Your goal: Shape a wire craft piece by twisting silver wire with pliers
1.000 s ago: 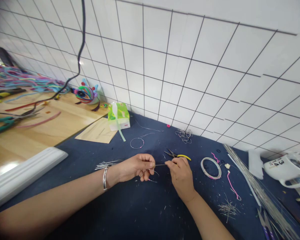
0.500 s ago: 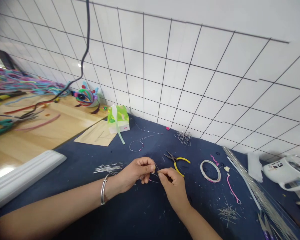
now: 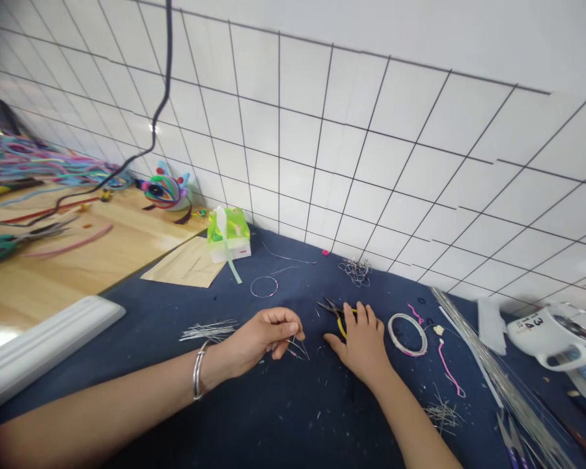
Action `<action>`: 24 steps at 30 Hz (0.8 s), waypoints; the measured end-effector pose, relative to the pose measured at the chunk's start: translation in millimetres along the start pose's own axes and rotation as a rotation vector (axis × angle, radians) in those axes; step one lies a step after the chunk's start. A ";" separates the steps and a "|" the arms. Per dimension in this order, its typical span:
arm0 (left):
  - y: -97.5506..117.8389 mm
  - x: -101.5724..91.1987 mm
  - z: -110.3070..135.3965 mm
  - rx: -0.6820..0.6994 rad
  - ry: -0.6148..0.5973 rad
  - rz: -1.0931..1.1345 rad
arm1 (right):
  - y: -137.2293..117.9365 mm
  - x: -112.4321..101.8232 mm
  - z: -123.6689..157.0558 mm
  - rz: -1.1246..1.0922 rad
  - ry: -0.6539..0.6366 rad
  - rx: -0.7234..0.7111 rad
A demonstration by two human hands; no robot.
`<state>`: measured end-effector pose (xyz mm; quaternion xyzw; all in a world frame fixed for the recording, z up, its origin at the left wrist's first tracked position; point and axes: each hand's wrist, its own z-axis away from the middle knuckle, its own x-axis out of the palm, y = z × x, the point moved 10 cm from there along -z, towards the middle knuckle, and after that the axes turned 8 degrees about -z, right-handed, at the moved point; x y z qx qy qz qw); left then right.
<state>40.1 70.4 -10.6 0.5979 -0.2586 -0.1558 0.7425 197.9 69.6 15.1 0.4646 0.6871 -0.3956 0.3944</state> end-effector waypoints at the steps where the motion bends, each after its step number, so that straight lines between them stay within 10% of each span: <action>1: 0.7 0.9 0.2 0.004 -0.007 -0.001 | 2.7 3.6 -0.6 0.031 -0.017 -0.017; 24: 10.3 1.3 0.5 0.084 -0.003 -0.097 | -54.3 -37.2 0.2 -0.353 -0.233 -0.089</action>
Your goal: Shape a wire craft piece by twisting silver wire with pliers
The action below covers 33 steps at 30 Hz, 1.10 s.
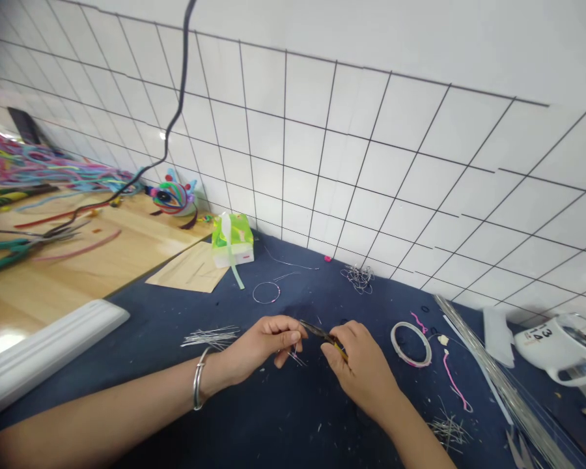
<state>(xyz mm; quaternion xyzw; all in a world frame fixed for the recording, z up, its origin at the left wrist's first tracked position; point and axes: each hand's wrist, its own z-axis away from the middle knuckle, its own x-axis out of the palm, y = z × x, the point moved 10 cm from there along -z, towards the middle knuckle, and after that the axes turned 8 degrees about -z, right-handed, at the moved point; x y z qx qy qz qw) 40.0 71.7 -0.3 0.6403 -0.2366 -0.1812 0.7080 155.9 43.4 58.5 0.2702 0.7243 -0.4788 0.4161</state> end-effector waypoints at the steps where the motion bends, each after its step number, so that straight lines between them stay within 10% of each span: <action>1: -0.2 0.4 -0.2 0.002 -0.006 -0.011 | -0.1 1.5 0.0 -0.002 -0.007 0.002; 33: -1.2 13.4 16.2 -0.202 -0.042 0.187 | -20.6 3.7 13.7 0.721 0.249 -0.354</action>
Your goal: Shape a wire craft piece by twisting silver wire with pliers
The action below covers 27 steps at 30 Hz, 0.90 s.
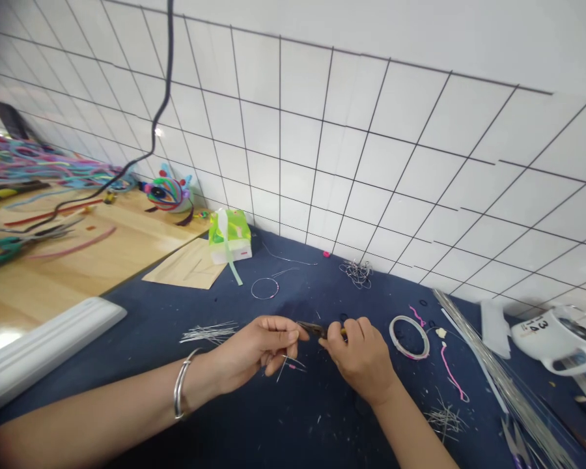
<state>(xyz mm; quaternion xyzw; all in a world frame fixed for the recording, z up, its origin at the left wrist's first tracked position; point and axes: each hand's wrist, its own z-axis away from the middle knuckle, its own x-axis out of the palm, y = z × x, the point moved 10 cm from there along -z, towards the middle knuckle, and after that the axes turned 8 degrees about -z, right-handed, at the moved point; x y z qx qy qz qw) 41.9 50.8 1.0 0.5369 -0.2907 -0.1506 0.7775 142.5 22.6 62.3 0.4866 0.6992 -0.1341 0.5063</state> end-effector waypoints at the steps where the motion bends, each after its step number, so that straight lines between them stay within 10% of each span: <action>1: -1.8 1.5 1.0 -0.027 -0.010 0.032 | -0.9 0.3 1.9 0.009 0.022 -0.023; 13: -16.5 10.0 12.9 -0.200 0.076 0.319 | -3.3 9.0 13.7 0.000 0.122 -0.097; 27: -23.4 3.4 -7.3 -0.069 -0.039 0.164 | 5.0 29.9 14.4 -0.156 0.072 0.021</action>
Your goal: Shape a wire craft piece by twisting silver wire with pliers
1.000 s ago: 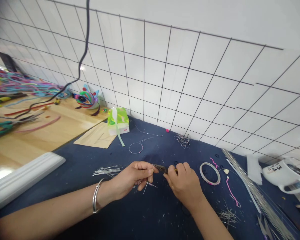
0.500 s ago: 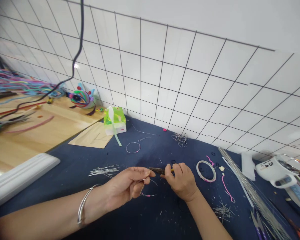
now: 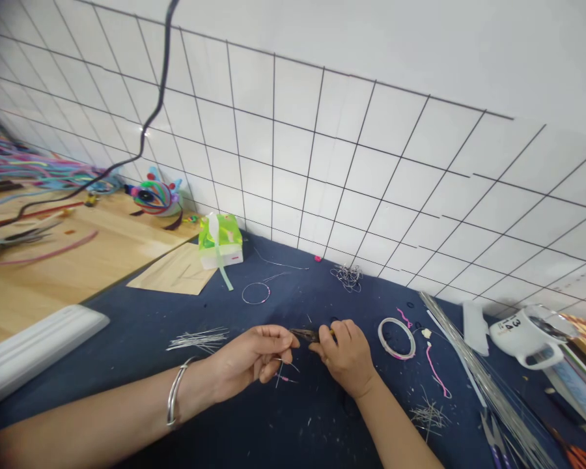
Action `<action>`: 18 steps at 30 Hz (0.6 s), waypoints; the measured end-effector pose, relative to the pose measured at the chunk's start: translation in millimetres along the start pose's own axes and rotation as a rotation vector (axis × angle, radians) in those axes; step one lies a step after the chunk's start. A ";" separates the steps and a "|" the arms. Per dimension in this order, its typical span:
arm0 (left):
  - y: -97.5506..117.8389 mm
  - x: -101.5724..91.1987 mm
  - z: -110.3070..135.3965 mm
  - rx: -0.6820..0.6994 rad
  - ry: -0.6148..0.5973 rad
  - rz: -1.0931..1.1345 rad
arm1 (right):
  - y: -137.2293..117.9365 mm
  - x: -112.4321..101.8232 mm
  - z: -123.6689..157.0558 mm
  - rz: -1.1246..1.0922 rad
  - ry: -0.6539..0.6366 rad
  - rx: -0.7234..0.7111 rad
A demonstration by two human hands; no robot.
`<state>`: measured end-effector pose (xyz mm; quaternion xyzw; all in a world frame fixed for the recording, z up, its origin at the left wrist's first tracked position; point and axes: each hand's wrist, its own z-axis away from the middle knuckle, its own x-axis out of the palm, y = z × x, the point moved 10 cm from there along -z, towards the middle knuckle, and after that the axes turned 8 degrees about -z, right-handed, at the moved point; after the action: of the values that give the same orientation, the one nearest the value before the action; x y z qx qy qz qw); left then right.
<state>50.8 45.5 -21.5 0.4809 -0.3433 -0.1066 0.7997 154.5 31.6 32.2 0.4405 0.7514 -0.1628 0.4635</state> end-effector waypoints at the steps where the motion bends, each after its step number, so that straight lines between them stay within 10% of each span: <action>1: 0.5 -1.2 -0.9 0.005 -0.001 -0.011 | 1.7 0.2 -0.3 -0.021 0.004 0.014; 18: 6.0 -16.1 -5.8 0.047 0.100 -0.075 | 33.2 7.4 -8.1 -0.187 -0.059 0.367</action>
<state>41.7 60.7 -25.4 0.5168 -0.2869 -0.1041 0.7998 175.7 59.3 35.7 0.4409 0.7327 -0.3522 0.3803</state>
